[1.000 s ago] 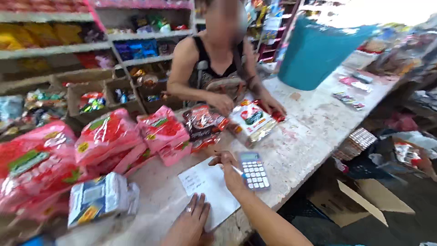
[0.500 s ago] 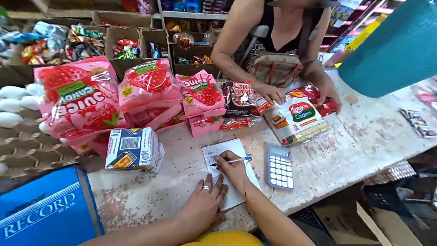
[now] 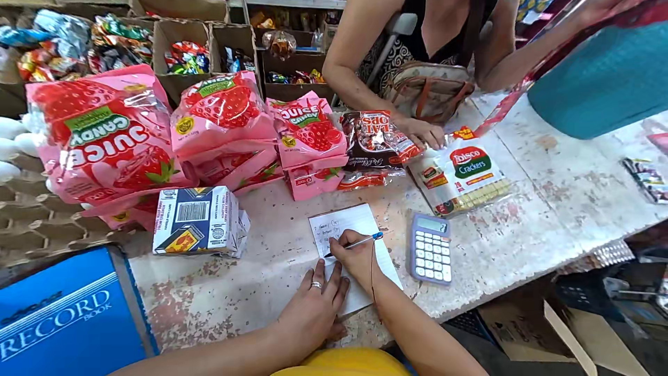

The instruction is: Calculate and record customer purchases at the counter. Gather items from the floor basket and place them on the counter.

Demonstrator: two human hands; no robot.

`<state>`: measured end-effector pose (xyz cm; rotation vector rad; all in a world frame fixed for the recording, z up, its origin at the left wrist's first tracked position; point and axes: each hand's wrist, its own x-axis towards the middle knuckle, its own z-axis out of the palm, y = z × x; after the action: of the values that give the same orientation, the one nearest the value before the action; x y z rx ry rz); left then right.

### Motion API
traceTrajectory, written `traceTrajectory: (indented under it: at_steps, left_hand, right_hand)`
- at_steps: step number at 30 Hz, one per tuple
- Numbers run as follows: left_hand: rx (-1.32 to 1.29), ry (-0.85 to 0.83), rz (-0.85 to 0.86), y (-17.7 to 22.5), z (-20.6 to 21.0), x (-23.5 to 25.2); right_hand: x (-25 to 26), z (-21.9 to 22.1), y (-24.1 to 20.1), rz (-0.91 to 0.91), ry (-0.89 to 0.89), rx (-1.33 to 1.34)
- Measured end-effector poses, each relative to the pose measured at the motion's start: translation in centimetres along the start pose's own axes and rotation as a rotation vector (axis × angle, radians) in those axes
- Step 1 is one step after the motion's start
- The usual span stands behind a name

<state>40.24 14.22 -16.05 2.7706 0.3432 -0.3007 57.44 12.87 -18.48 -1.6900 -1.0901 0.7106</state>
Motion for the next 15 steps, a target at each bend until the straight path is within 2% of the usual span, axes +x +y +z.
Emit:
traceTrajectory:
  at_steps: [5,9,12,15]
  left_hand:
    - [0.011,-0.006,-0.003,0.0,-0.1,0.0]
    - [-0.006,-0.050,-0.012,-0.1,-0.4,0.1]
    - [-0.006,-0.059,-0.018,-0.1,-0.5,0.1]
    - [0.007,-0.042,-0.017,-0.1,-0.3,0.1]
  right_hand:
    - [0.1,0.0,0.1,-0.018,0.019,0.005]
    - [0.1,-0.7,-0.1,0.006,0.109,0.166]
    - [0.2,-1.8,-0.3,0.048,0.042,0.240]
    - [0.1,-1.8,0.2,0.043,0.019,0.159]
